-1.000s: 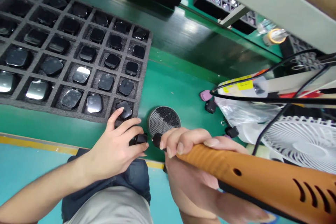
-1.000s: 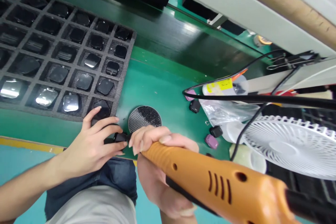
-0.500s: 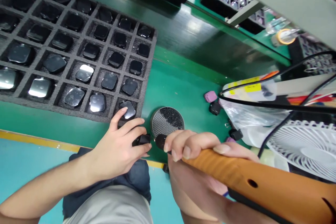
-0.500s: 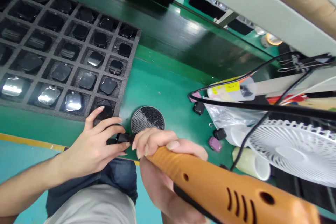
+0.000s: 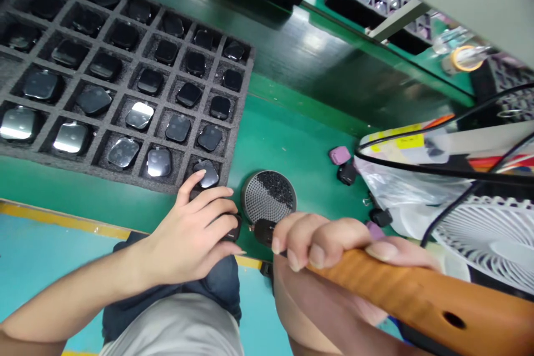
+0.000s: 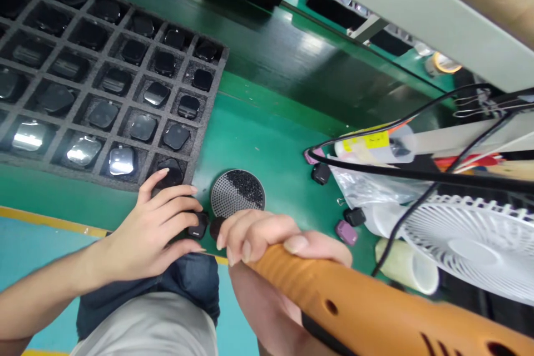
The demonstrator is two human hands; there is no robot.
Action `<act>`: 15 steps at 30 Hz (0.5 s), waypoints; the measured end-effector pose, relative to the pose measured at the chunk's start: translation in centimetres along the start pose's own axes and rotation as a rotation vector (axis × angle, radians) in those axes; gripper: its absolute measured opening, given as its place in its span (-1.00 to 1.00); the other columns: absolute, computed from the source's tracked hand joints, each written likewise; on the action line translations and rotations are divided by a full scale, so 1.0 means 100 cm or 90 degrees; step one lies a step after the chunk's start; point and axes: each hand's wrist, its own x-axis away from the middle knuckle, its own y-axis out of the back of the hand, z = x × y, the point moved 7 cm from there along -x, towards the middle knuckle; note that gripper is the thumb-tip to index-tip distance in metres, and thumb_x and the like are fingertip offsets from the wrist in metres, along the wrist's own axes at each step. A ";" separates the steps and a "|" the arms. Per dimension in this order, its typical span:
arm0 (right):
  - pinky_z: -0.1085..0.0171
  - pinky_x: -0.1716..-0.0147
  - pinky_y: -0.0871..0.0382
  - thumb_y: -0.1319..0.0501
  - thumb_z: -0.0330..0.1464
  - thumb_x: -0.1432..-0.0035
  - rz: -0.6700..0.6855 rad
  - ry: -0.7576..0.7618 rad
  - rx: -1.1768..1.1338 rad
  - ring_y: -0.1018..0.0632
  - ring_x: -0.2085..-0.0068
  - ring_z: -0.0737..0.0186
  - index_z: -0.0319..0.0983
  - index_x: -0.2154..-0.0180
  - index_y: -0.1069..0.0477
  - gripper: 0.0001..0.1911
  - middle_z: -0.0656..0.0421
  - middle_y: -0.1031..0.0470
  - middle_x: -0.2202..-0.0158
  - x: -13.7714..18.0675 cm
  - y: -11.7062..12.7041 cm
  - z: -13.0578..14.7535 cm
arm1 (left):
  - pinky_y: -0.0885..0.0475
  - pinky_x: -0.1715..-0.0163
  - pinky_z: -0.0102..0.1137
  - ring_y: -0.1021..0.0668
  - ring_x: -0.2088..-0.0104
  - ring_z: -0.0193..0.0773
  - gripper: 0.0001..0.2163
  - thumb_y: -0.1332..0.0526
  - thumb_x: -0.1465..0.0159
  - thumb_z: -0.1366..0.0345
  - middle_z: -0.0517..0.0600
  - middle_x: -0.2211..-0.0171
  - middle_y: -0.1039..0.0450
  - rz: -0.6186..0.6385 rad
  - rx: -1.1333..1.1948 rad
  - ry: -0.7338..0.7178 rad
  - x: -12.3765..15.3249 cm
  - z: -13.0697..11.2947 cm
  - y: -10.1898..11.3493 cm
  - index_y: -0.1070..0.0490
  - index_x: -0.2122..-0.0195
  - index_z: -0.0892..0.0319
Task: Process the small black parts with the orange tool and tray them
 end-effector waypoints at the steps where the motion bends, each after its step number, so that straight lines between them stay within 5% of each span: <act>1: 0.05 0.43 -0.50 -0.24 0.19 -0.40 -0.003 -0.011 -0.004 -0.51 0.46 0.21 -0.05 -0.04 -0.50 -0.50 0.26 -0.51 0.32 0.001 0.002 0.002 | 0.26 -0.65 0.02 -0.53 -0.35 -0.11 -0.77 -0.32 -0.54 0.07 -0.02 -0.06 -0.67 -0.004 0.013 0.008 -0.001 0.001 0.001 -0.55 -0.02 0.12; 5: 0.09 0.46 -0.46 -0.28 0.19 -0.37 0.007 -0.074 -0.027 -0.48 0.47 0.23 -0.06 -0.02 -0.52 -0.49 0.26 -0.48 0.36 0.005 0.003 0.002 | 0.25 -0.65 -0.01 -0.53 -0.35 -0.15 -0.79 -0.32 -0.55 0.15 -0.07 -0.08 -0.67 -0.015 0.025 0.011 -0.002 0.001 0.002 -0.55 -0.14 0.07; 15: 0.07 0.42 -0.50 -0.25 0.21 -0.38 0.027 -0.087 -0.037 -0.52 0.44 0.20 -0.05 -0.05 -0.49 -0.47 0.26 -0.49 0.33 0.005 0.001 -0.003 | 0.17 -0.64 -0.01 -0.54 -0.32 -0.18 -0.93 -0.31 -0.55 0.27 -0.13 -0.01 -0.68 -0.047 0.045 0.004 -0.001 0.002 0.005 -0.60 0.10 0.04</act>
